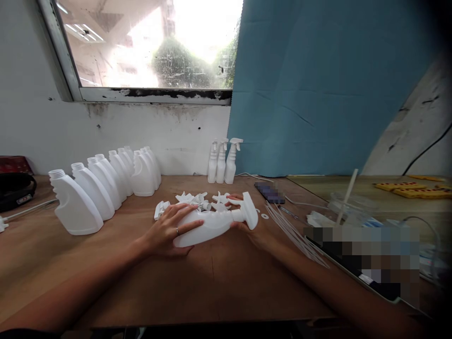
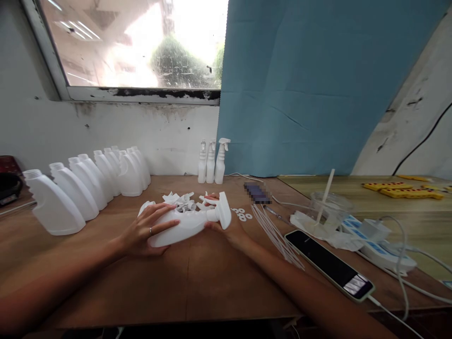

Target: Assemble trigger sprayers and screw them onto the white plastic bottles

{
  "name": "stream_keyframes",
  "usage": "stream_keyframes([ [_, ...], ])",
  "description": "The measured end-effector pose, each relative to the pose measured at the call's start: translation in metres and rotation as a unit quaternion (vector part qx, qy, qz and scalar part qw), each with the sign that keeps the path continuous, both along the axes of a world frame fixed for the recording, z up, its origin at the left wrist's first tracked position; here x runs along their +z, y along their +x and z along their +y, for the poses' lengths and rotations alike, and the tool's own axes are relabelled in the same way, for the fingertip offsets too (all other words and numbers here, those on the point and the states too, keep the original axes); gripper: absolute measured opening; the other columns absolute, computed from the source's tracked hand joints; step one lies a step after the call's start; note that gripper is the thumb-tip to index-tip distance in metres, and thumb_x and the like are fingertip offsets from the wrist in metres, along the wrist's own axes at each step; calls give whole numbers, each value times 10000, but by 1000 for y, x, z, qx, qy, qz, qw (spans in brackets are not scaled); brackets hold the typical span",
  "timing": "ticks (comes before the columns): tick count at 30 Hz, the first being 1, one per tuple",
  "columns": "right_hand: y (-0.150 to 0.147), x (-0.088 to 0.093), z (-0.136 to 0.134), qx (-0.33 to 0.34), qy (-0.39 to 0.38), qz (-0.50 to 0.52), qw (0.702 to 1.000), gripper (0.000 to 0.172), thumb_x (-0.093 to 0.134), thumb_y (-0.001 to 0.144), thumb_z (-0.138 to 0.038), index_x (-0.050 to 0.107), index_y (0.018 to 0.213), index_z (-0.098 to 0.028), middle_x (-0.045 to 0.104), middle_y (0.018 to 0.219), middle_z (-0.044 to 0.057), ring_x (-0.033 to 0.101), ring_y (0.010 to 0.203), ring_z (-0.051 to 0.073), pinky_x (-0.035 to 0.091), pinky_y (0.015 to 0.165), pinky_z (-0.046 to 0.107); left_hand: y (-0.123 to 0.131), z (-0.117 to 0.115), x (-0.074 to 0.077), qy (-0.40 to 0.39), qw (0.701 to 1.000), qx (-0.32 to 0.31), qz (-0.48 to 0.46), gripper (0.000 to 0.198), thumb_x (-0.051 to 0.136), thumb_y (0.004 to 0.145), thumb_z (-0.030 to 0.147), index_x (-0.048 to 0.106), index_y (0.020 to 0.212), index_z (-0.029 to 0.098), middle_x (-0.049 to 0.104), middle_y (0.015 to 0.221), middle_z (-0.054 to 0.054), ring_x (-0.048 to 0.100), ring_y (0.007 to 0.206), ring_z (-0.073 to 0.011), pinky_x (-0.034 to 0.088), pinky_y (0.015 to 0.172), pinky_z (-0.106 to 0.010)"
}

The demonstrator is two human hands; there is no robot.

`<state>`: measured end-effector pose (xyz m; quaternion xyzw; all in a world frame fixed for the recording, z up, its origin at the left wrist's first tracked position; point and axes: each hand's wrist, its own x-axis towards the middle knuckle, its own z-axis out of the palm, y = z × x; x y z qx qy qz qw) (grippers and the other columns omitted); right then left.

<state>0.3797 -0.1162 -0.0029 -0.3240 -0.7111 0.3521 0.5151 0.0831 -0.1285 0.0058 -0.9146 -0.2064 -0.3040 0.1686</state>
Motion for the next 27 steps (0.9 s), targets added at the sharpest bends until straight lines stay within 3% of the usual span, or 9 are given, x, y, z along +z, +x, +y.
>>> stream_keyframes([
  [4,-1,2,-3,8,24,5,1000,503,790,698,-448,615,1121,-239,542,1262,110,504,1190,324,439,993,447,3,-2,-2,2,1000,-16,-11,652,661,770,306,432,1380,290,349,1488,-131,372,1319,-351,355,1037,-531],
  [8,0,2,-4,21,18,4,1000,619,766,728,-453,536,1264,-247,581,1199,108,529,1167,308,449,979,452,3,-2,-1,17,1000,-13,-12,673,674,753,284,434,1381,290,356,1484,-134,387,1306,-360,369,1024,-534],
  [13,5,1,1,5,60,-46,997,443,787,683,-452,650,1043,-234,611,1090,93,567,1066,313,467,935,453,6,-3,-4,-1,999,-32,-23,695,672,758,308,405,1400,289,358,1478,-139,391,1303,-355,372,1024,-541],
  [17,7,14,-7,25,35,-39,998,522,804,638,-479,643,1073,-240,616,1081,93,585,1013,317,502,872,444,8,-9,0,-28,997,-65,-32,710,686,773,396,388,1408,283,364,1464,-150,386,1295,-362,356,1029,-561],
  [21,9,34,-19,77,-78,58,992,670,773,683,-468,532,1278,-276,591,1180,99,620,935,285,539,757,402,16,-22,10,-175,975,-90,-99,647,556,877,443,331,1445,232,456,1400,-156,433,1272,-331,376,1038,-527],
  [24,11,48,-24,84,-85,83,989,720,787,653,-477,521,1291,-275,604,1171,106,621,953,296,538,754,396,22,-28,21,-343,929,-74,-121,540,429,961,335,291,1474,241,498,1388,-129,503,1238,-288,468,971,-453],
  [27,9,58,-23,84,-71,80,991,787,798,616,-529,508,1300,-268,625,1149,113,619,983,307,536,765,395,25,-20,35,-479,869,-103,-69,517,484,947,335,365,1445,263,564,1329,-106,590,1144,-270,545,843,-383],
])
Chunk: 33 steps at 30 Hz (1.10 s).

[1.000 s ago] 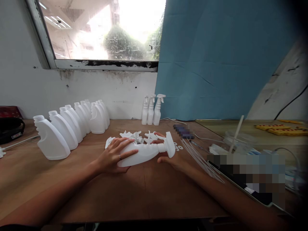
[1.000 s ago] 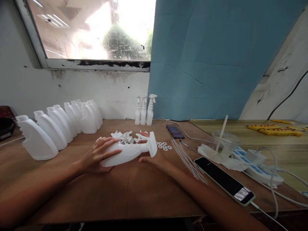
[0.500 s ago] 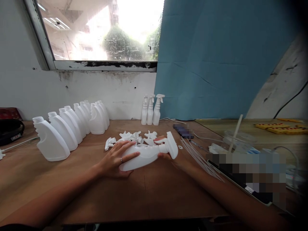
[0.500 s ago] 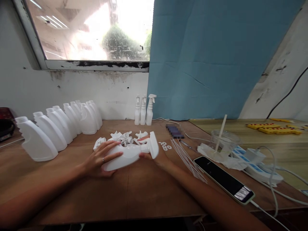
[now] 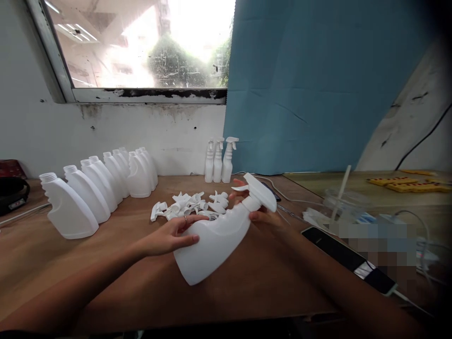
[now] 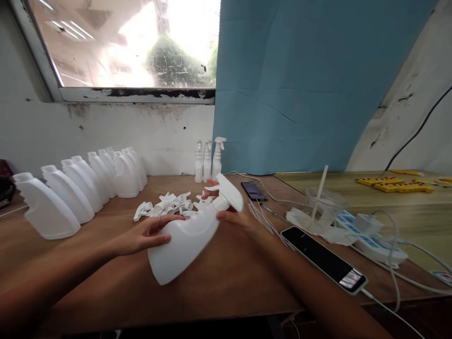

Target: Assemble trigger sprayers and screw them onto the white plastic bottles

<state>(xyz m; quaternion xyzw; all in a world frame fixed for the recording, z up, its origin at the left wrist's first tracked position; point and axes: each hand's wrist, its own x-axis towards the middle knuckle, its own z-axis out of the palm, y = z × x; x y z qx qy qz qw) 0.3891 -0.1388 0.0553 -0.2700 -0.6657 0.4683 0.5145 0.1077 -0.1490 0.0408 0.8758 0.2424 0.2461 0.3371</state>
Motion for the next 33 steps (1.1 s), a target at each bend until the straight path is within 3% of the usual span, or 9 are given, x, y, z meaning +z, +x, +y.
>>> stream_keyframes([
  [2,1,3,6,-14,15,0,1000,789,763,653,-563,478,1328,-270,618,1170,115,633,944,286,544,729,382,-1,15,10,-75,997,-3,-3,512,560,902,368,450,1385,241,633,1225,-109,644,1044,-262,567,763,-358],
  [4,9,2,17,-44,42,-16,998,746,696,739,-555,418,1379,-292,586,1222,109,649,822,230,549,658,360,-2,40,18,-113,991,46,-46,531,639,837,398,509,1315,209,667,1145,-113,666,978,-261,577,722,-355],
  [7,33,-6,39,-126,98,-128,979,601,615,837,-458,428,1384,-297,582,1209,88,626,698,165,535,629,338,0,94,27,-68,973,181,-127,573,694,776,376,505,1280,181,651,1159,-108,666,974,-241,581,755,-340],
  [9,51,-15,53,-168,143,-287,932,391,616,833,-408,629,1182,-231,660,973,71,607,668,176,506,625,324,5,134,31,10,939,319,-126,556,681,773,320,496,1278,178,622,1206,-89,666,952,-196,569,782,-288],
  [12,69,-31,67,-137,177,-460,859,205,582,843,-340,736,851,-205,671,775,71,612,711,220,481,693,343,17,190,32,25,912,400,-87,548,717,722,238,540,1231,139,616,1201,-95,649,965,-211,556,783,-273],
  [16,73,-47,72,-77,176,-494,848,242,594,829,-307,724,1017,-225,665,994,96,595,971,280,453,865,401,35,241,24,11,885,465,-17,360,693,790,274,609,1101,114,647,1099,-94,642,926,-221,556,741,-314],
  [20,69,-56,69,-19,160,-506,847,319,638,796,-270,695,1108,-242,619,1159,97,518,1123,300,405,968,438,51,270,14,22,852,522,39,333,579,912,325,558,1188,140,587,1173,-99,607,1004,-211,531,841,-408],
  [25,65,-51,63,-15,149,-547,824,367,607,822,-254,659,1183,-222,573,1257,121,455,1207,325,350,1029,483,74,290,-1,48,827,555,79,361,573,915,327,539,1225,147,558,1227,-107,584,1059,-231,512,882,-436],
  [33,53,-40,49,-29,114,-610,783,406,587,839,-244,614,1238,-172,437,1409,147,338,1320,352,306,1076,488,102,308,-12,17,834,543,100,356,570,917,330,541,1220,146,567,1210,-104,593,1037,-223,521,864,-424],
])
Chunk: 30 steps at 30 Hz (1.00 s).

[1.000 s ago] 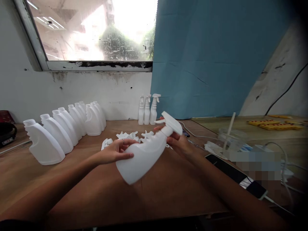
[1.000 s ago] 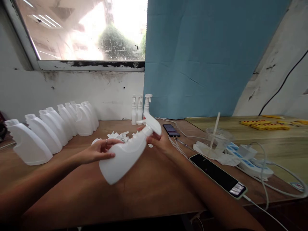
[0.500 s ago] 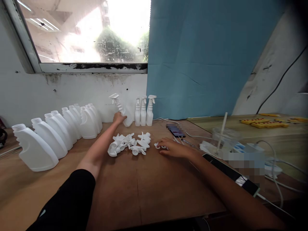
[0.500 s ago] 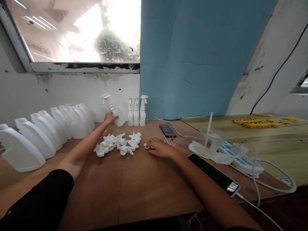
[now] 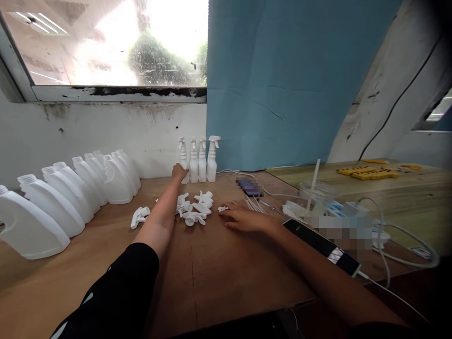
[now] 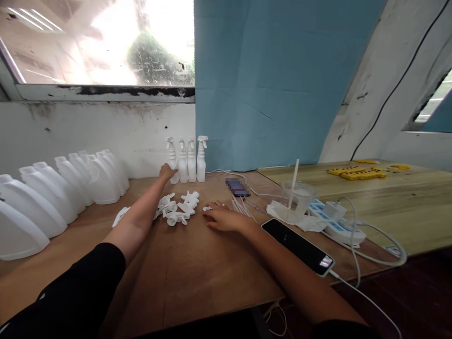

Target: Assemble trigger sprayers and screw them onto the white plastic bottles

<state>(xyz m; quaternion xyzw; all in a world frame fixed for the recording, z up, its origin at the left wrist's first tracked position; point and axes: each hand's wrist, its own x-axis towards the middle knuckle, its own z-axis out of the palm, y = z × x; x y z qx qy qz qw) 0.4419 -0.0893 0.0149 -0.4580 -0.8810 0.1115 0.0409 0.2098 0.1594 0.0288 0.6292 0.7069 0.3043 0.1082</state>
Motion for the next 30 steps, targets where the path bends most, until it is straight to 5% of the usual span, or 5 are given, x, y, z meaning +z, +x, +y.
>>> stream_keyframes([
  [7,-2,-4,0,6,14,14,1000,357,598,834,-240,628,1183,-169,448,1375,158,376,1283,351,334,1054,502,7,-6,-1,-20,999,-41,-5,353,577,913,326,544,1216,149,569,1204,-101,594,1038,-223,522,861,-417],
  [12,-1,-5,-2,11,32,23,999,265,612,836,-236,664,1090,-182,558,1172,133,491,1144,307,404,981,442,-2,-30,17,0,996,-85,-4,349,576,914,327,543,1215,152,571,1199,-98,597,1031,-221,525,854,-418],
  [19,2,-20,11,31,83,69,994,142,586,844,-172,685,945,-181,631,1031,110,545,1042,273,428,914,379,-23,-139,40,89,954,-280,51,289,590,868,330,628,1110,176,634,1139,-62,603,1037,-200,466,919,-297],
  [24,1,-27,22,14,108,91,990,176,546,807,-54,667,849,-175,665,889,74,583,932,230,436,847,322,-48,-229,7,161,878,-406,197,305,577,847,342,603,1101,175,634,1122,-97,556,1086,-275,444,946,-414],
  [30,2,-35,29,-36,137,101,985,232,548,788,-42,644,973,-145,647,947,97,589,906,225,453,820,315,-64,-251,-45,196,847,-438,229,392,553,851,199,494,1237,170,553,1266,-123,466,1207,-280,410,1020,-440],
])
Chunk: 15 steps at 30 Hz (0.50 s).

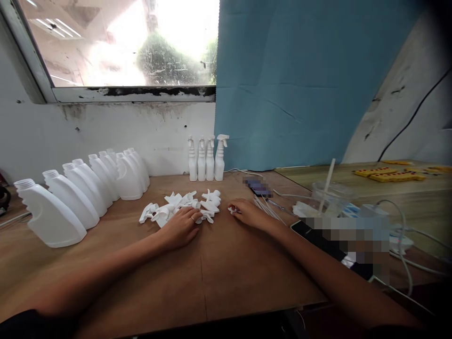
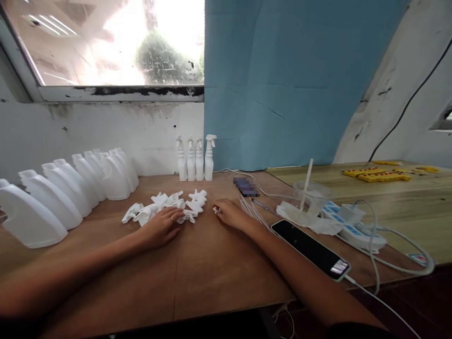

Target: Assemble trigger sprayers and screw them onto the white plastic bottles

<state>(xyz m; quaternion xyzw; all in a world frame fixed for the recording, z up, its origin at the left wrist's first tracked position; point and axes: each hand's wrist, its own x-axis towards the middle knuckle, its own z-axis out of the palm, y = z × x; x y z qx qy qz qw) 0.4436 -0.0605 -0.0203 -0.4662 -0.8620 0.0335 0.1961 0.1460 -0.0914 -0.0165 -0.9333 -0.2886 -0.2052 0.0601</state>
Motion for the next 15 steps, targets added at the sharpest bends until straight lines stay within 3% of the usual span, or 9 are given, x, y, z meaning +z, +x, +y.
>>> stream_keyframes([
  [3,2,-3,0,-8,23,3,1000,320,567,813,-96,617,1126,-143,606,1068,130,551,1032,253,432,908,353,-2,-3,-10,15,999,-30,-28,329,475,887,135,508,1211,181,566,1220,-115,489,1154,-256,423,993,-434],
  [5,3,-5,1,-11,27,-8,1000,280,569,844,-152,639,1115,-152,602,1065,137,537,1049,269,421,927,373,-1,-8,-12,13,998,-55,-43,304,463,909,154,513,1207,188,572,1193,-111,505,1108,-247,428,968,-436],
  [9,3,-7,3,-12,13,-15,1000,162,551,856,-156,692,935,-160,646,953,119,554,985,268,429,891,370,1,-21,-5,-51,992,-90,-66,290,469,944,266,527,1221,203,571,1179,-100,523,1059,-228,435,950,-402],
  [13,-4,-3,0,-11,26,15,1000,192,566,820,-138,664,985,-152,649,945,102,566,946,249,440,863,363,2,-24,3,-133,981,-107,-97,302,399,968,258,546,1228,215,564,1161,-102,529,1071,-211,438,967,-368],
  [15,-10,1,-5,-5,32,52,998,207,569,816,-150,644,1009,-154,646,952,94,576,910,233,454,837,354,1,-22,3,-158,975,-118,-103,335,493,933,317,541,1251,224,550,1184,-107,521,1093,-226,428,987,-384],
])
